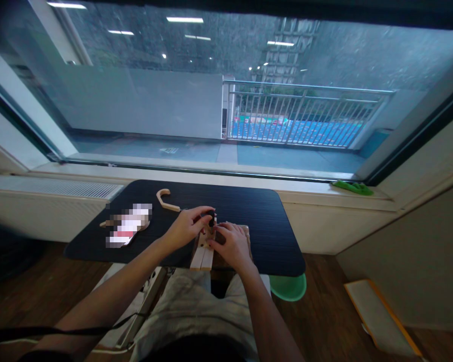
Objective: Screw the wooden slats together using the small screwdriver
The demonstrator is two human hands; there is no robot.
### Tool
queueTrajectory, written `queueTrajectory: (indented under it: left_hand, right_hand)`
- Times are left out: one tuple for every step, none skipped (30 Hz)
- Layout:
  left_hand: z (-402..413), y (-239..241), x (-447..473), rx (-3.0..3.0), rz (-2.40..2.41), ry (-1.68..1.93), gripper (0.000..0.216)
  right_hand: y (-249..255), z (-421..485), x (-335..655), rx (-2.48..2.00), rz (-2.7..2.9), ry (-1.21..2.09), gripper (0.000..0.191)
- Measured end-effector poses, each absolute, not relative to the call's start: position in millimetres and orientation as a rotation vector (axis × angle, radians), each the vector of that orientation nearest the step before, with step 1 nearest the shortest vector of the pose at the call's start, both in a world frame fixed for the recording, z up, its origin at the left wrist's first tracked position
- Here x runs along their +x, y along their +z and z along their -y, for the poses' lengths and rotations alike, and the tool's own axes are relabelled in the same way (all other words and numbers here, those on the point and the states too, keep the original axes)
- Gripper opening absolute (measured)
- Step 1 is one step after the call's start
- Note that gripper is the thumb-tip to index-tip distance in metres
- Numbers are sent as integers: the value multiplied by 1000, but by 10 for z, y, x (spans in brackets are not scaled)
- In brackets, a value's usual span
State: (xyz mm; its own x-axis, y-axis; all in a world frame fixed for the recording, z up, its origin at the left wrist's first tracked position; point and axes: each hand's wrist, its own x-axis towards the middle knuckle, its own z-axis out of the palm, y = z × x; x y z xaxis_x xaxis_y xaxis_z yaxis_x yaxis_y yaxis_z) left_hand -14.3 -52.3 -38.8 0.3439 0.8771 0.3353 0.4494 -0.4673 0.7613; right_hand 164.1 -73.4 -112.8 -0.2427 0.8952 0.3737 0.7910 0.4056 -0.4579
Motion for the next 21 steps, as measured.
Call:
queueTrajectory:
  left_hand:
    - [523,-384,-145,2062,-1144,1000,30]
    - [523,-379,-146,2066,-1133,990,31]
    - [523,-375,-148,2070,-1119,980,31]
    - [521,-371,-149,2072,-1104,973,31]
    - [518,-369,-150,2071,-1090,967,31]
    - [514,-370,-150,2061,-1076,962,32]
    - [510,-372,-150,2045,-1062,954,32]
    - [506,-376,-151,2027,-1048,944,32]
    - [501,-382,-151,2011,-1037,934,33]
    - [497,-388,-152,1997,-1029,928,34]
    - [493,-395,-153,1991,-1022,925,34]
    - [488,-401,-155,1993,-1018,923,35]
    - [484,-407,-158,1998,-1016,922,34]
    - [479,-413,-161,2001,-1015,922,34]
    - [473,-419,-164,2001,-1012,920,34]
    - [467,-424,-168,1997,-1007,914,34]
    - [460,-428,-173,1990,-1002,907,34]
    - [454,-431,-178,1983,-998,902,34]
    - [448,-433,-183,1980,-992,900,35]
    - [443,-435,-189,1979,-984,901,35]
    - [439,-436,-195,1978,-975,905,36]
  right_hand:
    - [-1134,732,1643,-1433,2085,229,30]
    - [-1139,730,1645,-1437,2087,225,31]
    - [-1144,728,1647,-1440,2087,222,30]
    - [-1147,726,1648,-1442,2086,219,30]
    - [-1150,725,1647,-1440,2086,216,29]
    - [-1150,724,1646,-1437,2086,212,29]
    - [-1150,724,1645,-1434,2085,208,28]
    - [-1149,725,1643,-1432,2084,205,28]
    - [-1147,725,1641,-1432,2083,203,28]
    - [-1147,726,1640,-1432,2082,199,28]
    - [-1147,726,1640,-1434,2079,195,28]
    - [-1149,726,1640,-1433,2077,190,27]
    - [-1152,726,1641,-1429,2075,186,27]
    - [-1156,726,1643,-1424,2075,182,28]
    - [-1160,725,1644,-1418,2076,180,28]
    - [-1163,725,1646,-1416,2077,181,29]
    - [-1166,724,1648,-1417,2079,183,30]
    - [-1168,724,1649,-1421,2081,187,30]
    - [-1169,725,1649,-1427,2083,190,31]
    - [-1169,725,1649,-1433,2084,192,31]
    - [-1169,726,1649,-1435,2084,193,32]
